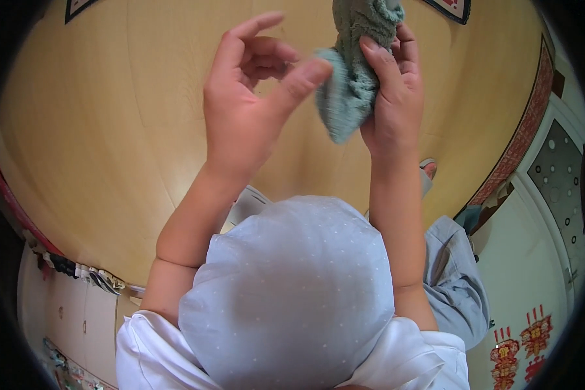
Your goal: The person wipes the floor with a cloth, moving it in circular and back-and-forth motions. They pick up small debris by hand and rinse the cloth in a basin of water multiple times.
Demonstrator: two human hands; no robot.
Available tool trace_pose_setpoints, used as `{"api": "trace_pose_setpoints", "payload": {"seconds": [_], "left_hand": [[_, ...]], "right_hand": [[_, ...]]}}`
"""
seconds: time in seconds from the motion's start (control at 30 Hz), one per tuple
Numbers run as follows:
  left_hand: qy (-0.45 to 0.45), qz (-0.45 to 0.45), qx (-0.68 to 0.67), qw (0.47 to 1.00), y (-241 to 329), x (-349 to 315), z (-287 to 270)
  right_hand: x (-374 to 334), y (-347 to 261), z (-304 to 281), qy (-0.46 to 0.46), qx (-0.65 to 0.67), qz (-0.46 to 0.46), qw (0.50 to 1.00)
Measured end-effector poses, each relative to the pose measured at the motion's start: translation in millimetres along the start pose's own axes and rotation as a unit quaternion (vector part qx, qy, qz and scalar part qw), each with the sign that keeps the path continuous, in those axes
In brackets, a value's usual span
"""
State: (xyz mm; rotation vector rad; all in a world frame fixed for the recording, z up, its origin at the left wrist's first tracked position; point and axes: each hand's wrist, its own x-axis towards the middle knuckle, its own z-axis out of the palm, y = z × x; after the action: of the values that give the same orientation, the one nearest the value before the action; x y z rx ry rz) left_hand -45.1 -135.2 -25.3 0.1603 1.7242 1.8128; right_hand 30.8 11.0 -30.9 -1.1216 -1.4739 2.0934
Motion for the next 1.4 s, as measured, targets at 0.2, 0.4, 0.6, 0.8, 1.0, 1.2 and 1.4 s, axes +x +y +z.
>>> {"api": "trace_pose_setpoints", "payload": {"seconds": [0.2, 0.4, 0.6, 0.8, 1.0, 1.2, 1.4], "left_hand": [[0.045, 0.048, 0.018, 0.998, -5.2, 2.4, 6.1], [0.052, 0.054, 0.046, 0.996, -10.8, -6.3, -10.4], [0.036, 0.089, 0.101, 0.99, -13.9, -4.5, -9.5], [0.014, -0.013, -0.048, 0.999, 3.6, 17.4, -0.3], [-0.075, -0.101, -0.205, 0.971, -12.5, 27.7, -13.0], [-0.018, 0.052, -0.06, 0.997, -11.3, 28.6, -11.1], [-0.077, 0.181, -0.076, 0.978, -1.5, 35.0, 7.4]], "right_hand": [[5.8, -0.1, -6.2, -0.036, 0.128, -0.008, 0.991], [17.7, -7.7, -43.2, -0.145, 0.428, 0.117, 0.885], [7.3, -28.7, -43.2, -0.224, 0.467, 0.121, 0.847], [-10.0, -44.5, -33.8, -0.108, 0.135, 0.051, 0.984], [-15.9, -50.5, -24.5, -0.078, 0.092, 0.002, 0.993], [-14.2, -73.3, -31.0, -0.065, -0.082, 0.078, 0.991], [-16.0, -83.5, -43.3, -0.1, -0.376, 0.019, 0.921]]}}
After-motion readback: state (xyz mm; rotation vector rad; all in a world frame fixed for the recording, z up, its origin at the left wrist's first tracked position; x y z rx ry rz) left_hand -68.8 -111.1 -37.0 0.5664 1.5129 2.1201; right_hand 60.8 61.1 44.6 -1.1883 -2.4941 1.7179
